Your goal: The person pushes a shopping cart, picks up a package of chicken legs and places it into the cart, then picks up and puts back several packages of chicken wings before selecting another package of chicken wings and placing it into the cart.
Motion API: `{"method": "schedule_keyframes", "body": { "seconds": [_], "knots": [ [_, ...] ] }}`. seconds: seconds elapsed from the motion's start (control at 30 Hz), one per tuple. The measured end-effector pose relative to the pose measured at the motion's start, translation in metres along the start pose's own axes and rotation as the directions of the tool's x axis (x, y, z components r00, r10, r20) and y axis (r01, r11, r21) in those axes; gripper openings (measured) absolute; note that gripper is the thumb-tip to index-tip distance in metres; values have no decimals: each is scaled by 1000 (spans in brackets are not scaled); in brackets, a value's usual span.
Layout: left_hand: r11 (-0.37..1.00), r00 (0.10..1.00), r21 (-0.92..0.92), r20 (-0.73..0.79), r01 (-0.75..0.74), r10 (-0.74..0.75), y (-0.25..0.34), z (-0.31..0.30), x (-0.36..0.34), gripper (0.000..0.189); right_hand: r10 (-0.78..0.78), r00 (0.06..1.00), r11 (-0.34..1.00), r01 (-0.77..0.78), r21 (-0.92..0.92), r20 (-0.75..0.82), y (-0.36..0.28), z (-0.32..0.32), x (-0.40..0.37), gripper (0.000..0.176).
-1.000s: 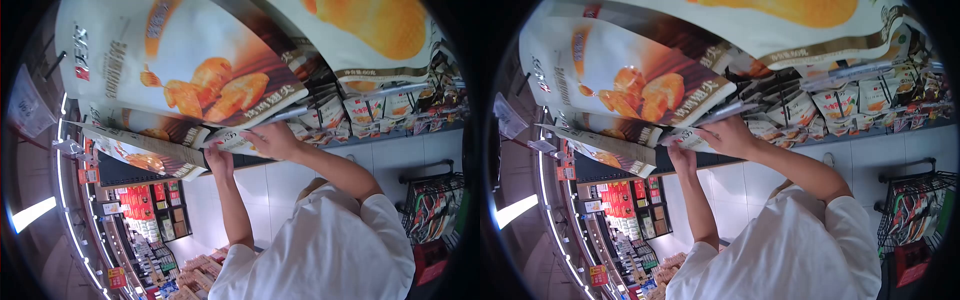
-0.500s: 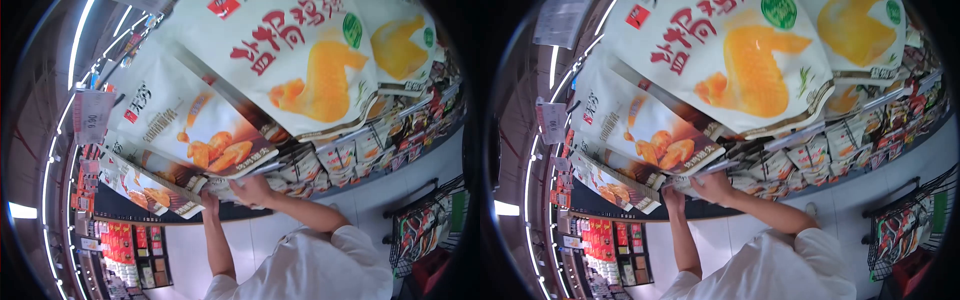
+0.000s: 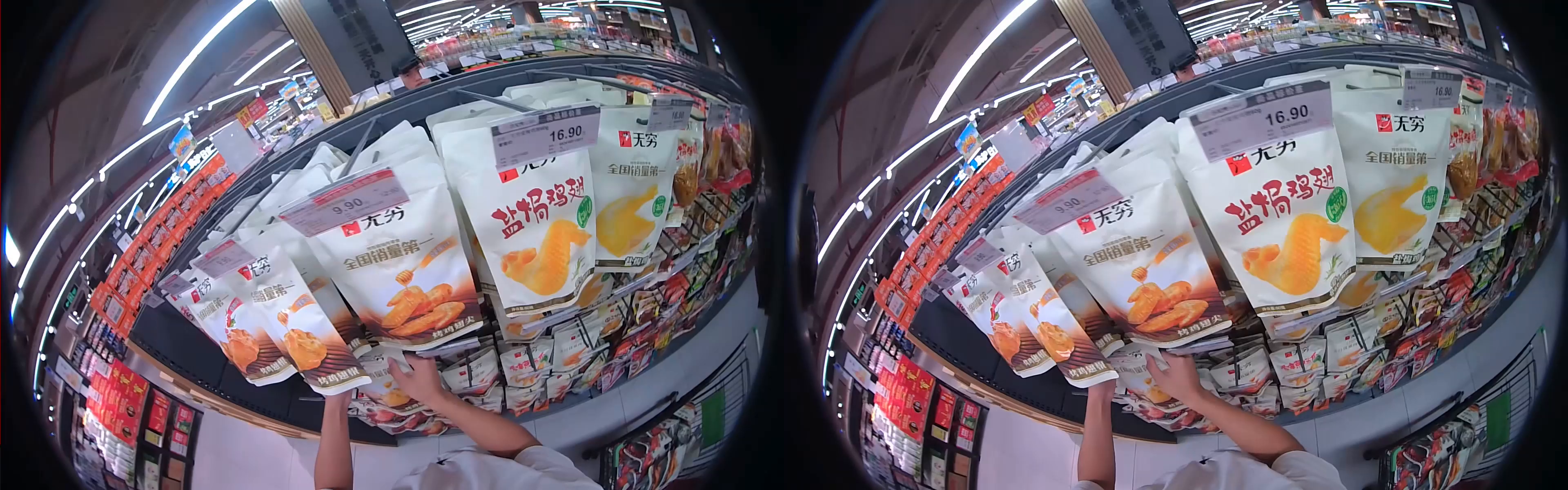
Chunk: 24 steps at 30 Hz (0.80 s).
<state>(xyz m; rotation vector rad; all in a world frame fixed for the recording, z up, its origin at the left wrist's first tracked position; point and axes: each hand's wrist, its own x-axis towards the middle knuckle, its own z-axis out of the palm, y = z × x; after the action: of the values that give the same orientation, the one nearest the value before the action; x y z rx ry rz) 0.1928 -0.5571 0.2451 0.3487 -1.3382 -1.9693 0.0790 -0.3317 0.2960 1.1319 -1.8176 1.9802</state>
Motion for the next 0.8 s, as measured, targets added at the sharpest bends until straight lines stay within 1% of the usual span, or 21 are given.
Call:
{"method": "schedule_keyframes", "body": {
  "seconds": [0.03,0.07,0.1,0.13,0.17,0.2,0.23,0.27,0.3,0.33,0.37,0.4,0.43,0.47,0.5,0.53,0.57,0.6,0.67,0.73,0.8],
  "knots": [
    [1000,1000,-19,11,-2,2,-5,-7,0,42,-13,1000,1000,13,10,-10,-1,3,0,24],
    [994,998,-107,61,9,-2,-13,-18,2,43,-14,1000,1000,15,17,-19,1,6,0,23],
    [937,984,-343,177,65,-3,-30,-43,8,45,-14,1000,1000,14,26,-24,5,8,-1,23],
    [685,932,-678,364,265,-1,-55,-79,16,46,87,996,996,-87,-21,24,8,11,-5,23],
    [508,889,-768,458,389,13,-71,-99,21,48,147,989,989,-147,-2,27,11,14,-7,24],
    [910,962,-407,272,75,42,-30,-35,8,47,208,977,978,-209,20,43,12,18,-6,25],
    [978,995,194,74,-82,69,14,34,-6,47,277,958,960,-278,8,76,17,21,-6,32],
    [1000,992,8,124,-22,21,2,21,0,40,348,929,937,-350,-5,129,23,22,-7,40],
    [984,988,-179,154,19,9,-9,-4,-7,34,358,919,934,-356,-45,165,27,22,-7,44],
    [996,967,-78,-247,50,-68,-14,3,-14,27,445,873,895,-430,-118,199,27,22,-7,39],
    [999,970,43,-243,-2,13,-22,-3,-10,25,328,925,928,-354,115,194,45,28,-11,32],
    [985,967,166,-238,-54,94,-31,-9,-5,23,281,942,937,-310,159,181,56,29,-12,32],
    [953,957,285,-231,-104,173,-40,-15,0,21,256,951,949,-282,145,174,65,28,-15,31],
    [912,974,371,-71,-176,217,-33,-9,-1,18,226,960,962,-247,120,165,76,28,-17,31],
    [739,958,672,-179,-46,222,25,41,-26,12,189,969,974,-206,98,160,87,27,-17,31],
    [897,957,442,-251,-19,143,31,51,-28,7,147,977,984,-160,78,153,98,25,-17,31],
    [882,925,441,-241,-166,295,31,56,-27,6,101,984,992,-110,58,145,109,24,-16,31],
    [867,927,453,-192,-207,321,24,51,-23,7,54,988,998,-59,36,143,121,24,-14,31],
    [836,923,466,-94,-290,372,10,41,-14,10,-5,979,994,26,-104,202,141,23,-7,31],
    [887,943,405,-142,-222,301,20,51,-12,10,25,922,884,160,-439,386,140,20,5,33],
    [844,920,459,-127,-277,371,14,49,-4,11,34,898,820,226,-526,440,147,22,20,33]
  ]
}}
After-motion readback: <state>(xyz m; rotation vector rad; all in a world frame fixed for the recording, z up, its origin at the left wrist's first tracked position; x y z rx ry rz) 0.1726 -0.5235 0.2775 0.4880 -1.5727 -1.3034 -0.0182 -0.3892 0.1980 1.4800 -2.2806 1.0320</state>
